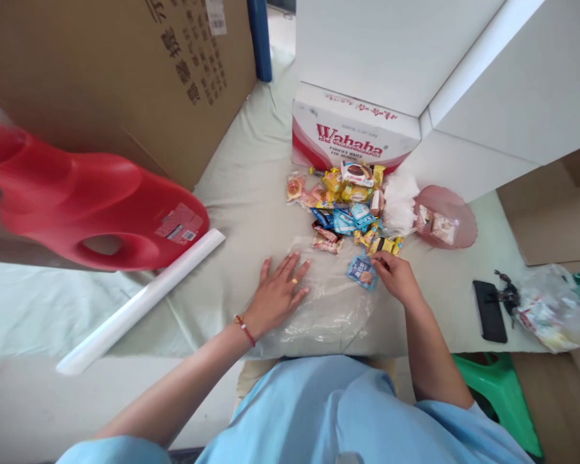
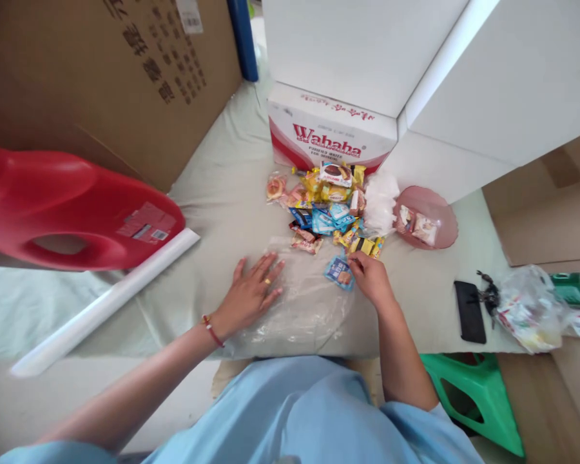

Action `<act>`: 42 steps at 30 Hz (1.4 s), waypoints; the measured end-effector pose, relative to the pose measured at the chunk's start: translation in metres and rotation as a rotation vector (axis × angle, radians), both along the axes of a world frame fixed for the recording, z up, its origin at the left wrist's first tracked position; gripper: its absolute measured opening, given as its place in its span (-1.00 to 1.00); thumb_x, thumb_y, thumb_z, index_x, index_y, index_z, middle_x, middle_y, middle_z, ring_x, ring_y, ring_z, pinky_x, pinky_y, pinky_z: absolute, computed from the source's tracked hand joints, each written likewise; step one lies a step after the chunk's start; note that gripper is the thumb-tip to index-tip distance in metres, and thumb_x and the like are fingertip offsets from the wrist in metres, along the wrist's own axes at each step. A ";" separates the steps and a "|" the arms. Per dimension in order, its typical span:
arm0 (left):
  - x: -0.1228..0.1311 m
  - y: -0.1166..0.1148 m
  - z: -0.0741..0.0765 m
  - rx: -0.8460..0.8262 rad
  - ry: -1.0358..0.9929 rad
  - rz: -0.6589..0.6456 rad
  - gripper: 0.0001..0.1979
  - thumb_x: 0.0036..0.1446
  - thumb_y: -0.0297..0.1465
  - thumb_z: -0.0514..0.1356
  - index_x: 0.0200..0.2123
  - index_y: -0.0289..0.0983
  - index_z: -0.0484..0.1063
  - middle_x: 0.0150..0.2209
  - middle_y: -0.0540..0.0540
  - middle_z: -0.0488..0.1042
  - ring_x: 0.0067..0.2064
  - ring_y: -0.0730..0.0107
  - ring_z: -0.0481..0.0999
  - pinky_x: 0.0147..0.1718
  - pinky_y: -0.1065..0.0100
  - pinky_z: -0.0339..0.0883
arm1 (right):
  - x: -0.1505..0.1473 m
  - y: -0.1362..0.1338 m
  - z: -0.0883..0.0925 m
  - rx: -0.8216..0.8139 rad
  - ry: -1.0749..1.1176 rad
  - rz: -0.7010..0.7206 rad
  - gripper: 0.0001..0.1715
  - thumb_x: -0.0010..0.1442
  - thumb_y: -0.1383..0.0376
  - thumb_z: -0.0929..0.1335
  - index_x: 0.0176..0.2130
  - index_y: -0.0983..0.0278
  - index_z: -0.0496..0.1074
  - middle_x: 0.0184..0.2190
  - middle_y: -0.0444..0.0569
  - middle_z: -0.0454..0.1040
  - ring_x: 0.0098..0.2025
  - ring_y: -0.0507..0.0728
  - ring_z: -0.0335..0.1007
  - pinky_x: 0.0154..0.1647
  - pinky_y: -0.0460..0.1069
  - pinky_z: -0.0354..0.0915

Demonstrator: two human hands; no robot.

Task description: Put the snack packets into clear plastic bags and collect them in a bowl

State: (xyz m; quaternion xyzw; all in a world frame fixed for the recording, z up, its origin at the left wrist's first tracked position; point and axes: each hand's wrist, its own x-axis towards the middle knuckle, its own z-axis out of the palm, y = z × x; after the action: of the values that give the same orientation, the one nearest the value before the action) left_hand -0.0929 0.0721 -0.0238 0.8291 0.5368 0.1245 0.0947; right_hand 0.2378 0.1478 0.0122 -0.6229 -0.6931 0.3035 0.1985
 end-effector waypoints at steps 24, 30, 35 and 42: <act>-0.002 -0.013 -0.011 0.038 -0.118 0.081 -0.29 0.35 -0.04 0.20 0.48 -0.07 0.18 0.55 -0.26 0.04 0.55 -0.13 0.03 0.47 -0.33 -0.22 | 0.000 0.082 0.061 0.473 -0.380 -0.276 -0.62 0.30 0.22 0.26 -0.05 0.31 0.56 -0.12 0.19 0.59 -0.12 0.29 0.45 -0.08 0.13 0.33; 0.000 -0.023 -0.015 0.185 -0.263 0.540 -0.54 0.41 -0.21 0.11 0.24 -0.32 0.45 0.36 -0.43 0.36 0.51 -0.14 0.13 0.42 -0.25 0.03 | -0.006 0.001 0.045 -0.098 0.388 -0.139 -0.56 0.26 -0.04 0.37 -0.06 0.22 0.53 -0.48 -0.17 0.37 -0.58 0.02 0.03 -0.58 -0.07 0.02; 0.009 -0.028 -0.016 0.139 -0.195 0.604 -0.65 0.37 -0.18 0.16 -0.05 -0.30 0.60 0.32 -0.44 0.38 0.51 -0.29 0.10 0.39 -0.35 0.04 | -0.066 -0.027 0.001 -0.187 0.228 0.164 -0.60 0.30 0.03 0.35 -0.08 0.24 0.58 -0.29 0.03 0.54 -0.29 0.18 0.46 -0.24 0.07 0.44; 0.004 -0.030 -0.017 0.186 -0.157 0.589 -0.76 0.37 -0.37 0.12 -0.17 -0.25 0.61 0.21 -0.37 0.50 0.49 -0.19 0.19 0.37 -0.32 0.10 | -0.097 -0.052 -0.021 0.172 -0.087 0.406 -0.47 0.34 0.15 0.40 0.25 0.22 0.44 0.24 0.25 0.39 0.19 0.36 0.43 0.09 0.25 0.49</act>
State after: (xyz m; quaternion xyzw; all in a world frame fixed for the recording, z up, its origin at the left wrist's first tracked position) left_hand -0.0891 0.0425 -0.0411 0.6309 0.7312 0.2589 0.0197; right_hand 0.1404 0.0960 -0.0090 -0.4639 -0.8355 0.2499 0.1556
